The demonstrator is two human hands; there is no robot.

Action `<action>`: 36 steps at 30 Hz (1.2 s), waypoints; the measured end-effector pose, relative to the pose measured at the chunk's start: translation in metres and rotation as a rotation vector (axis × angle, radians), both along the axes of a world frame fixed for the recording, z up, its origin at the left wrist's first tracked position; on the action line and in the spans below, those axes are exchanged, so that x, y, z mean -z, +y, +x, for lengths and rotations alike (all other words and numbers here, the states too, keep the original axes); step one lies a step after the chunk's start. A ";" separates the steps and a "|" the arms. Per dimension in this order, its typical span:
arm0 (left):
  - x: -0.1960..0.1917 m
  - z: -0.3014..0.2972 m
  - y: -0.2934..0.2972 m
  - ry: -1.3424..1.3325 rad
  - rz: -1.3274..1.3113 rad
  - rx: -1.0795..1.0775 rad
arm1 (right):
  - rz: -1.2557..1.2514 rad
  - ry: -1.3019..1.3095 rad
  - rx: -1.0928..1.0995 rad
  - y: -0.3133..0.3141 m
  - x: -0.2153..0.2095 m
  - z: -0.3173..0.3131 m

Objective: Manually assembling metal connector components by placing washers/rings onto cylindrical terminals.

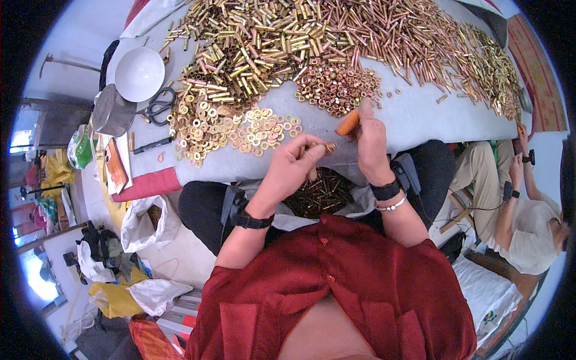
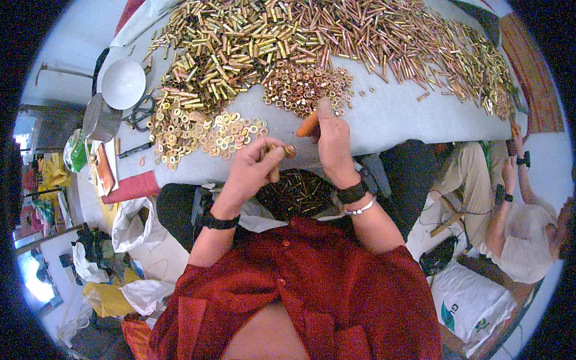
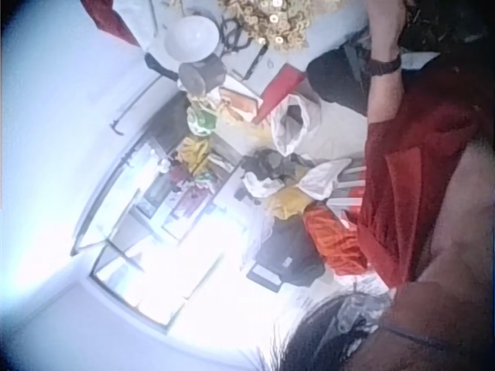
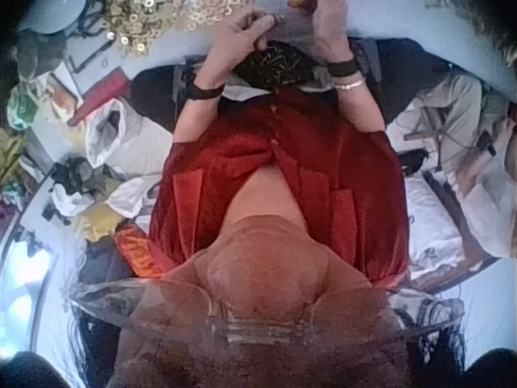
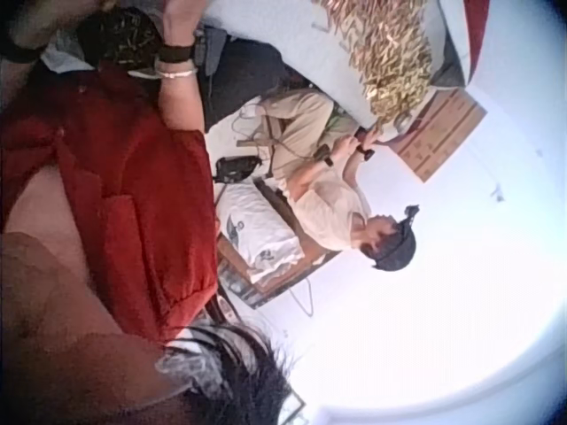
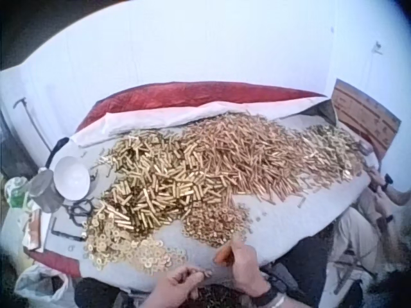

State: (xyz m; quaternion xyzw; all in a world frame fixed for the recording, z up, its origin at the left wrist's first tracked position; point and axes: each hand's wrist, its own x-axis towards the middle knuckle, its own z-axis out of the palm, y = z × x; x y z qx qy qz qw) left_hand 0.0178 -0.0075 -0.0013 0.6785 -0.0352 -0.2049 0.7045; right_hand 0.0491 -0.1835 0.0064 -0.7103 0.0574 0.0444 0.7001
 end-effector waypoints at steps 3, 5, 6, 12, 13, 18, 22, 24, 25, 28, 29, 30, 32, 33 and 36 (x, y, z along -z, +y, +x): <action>-0.018 0.000 0.002 0.196 0.074 0.181 | -0.081 -0.011 0.039 0.007 -0.013 0.002; -0.024 -0.002 0.001 0.206 -0.020 0.121 | -0.082 -0.154 0.040 0.013 -0.016 0.000; -0.022 -0.001 0.003 0.261 -0.083 0.034 | -0.152 -0.224 -0.051 0.010 -0.019 -0.003; -0.015 0.002 0.013 0.495 -0.508 -0.167 | -0.619 -0.849 -0.617 0.037 -0.037 -0.018; -0.014 0.001 0.013 0.493 -0.507 -0.172 | -0.615 -0.853 -0.621 0.039 -0.035 -0.019; -0.006 -0.001 0.012 0.455 -0.536 -0.140 | -0.620 -0.770 -0.674 0.037 -0.023 -0.016; -0.007 0.000 0.016 0.467 -0.570 -0.126 | -0.607 -0.764 -0.684 0.035 -0.022 -0.011; -0.007 0.001 0.016 0.513 -0.590 -0.132 | -0.590 -0.764 -0.703 0.034 -0.021 -0.007; -0.006 0.001 0.015 0.513 -0.645 -0.162 | -0.576 -0.763 -0.719 0.035 -0.021 -0.003; -0.006 0.001 0.014 0.474 -0.732 -0.238 | -0.510 -0.800 -0.676 0.041 -0.027 0.008; -0.007 0.001 0.015 0.435 -0.763 -0.278 | -0.509 -0.800 -0.680 0.042 -0.026 0.017; -0.008 0.002 0.019 0.434 -0.764 -0.283 | -0.457 -0.708 -0.562 0.045 -0.025 0.029; -0.013 0.007 0.029 0.352 -0.574 -0.346 | -0.473 -0.513 -0.312 0.057 -0.017 0.050; -0.015 0.008 0.029 0.350 -0.573 -0.349 | -0.470 -0.515 -0.314 0.066 -0.011 0.059; -0.013 0.011 0.032 0.182 -0.451 -0.500 | -0.697 -0.761 -0.240 0.095 0.007 0.081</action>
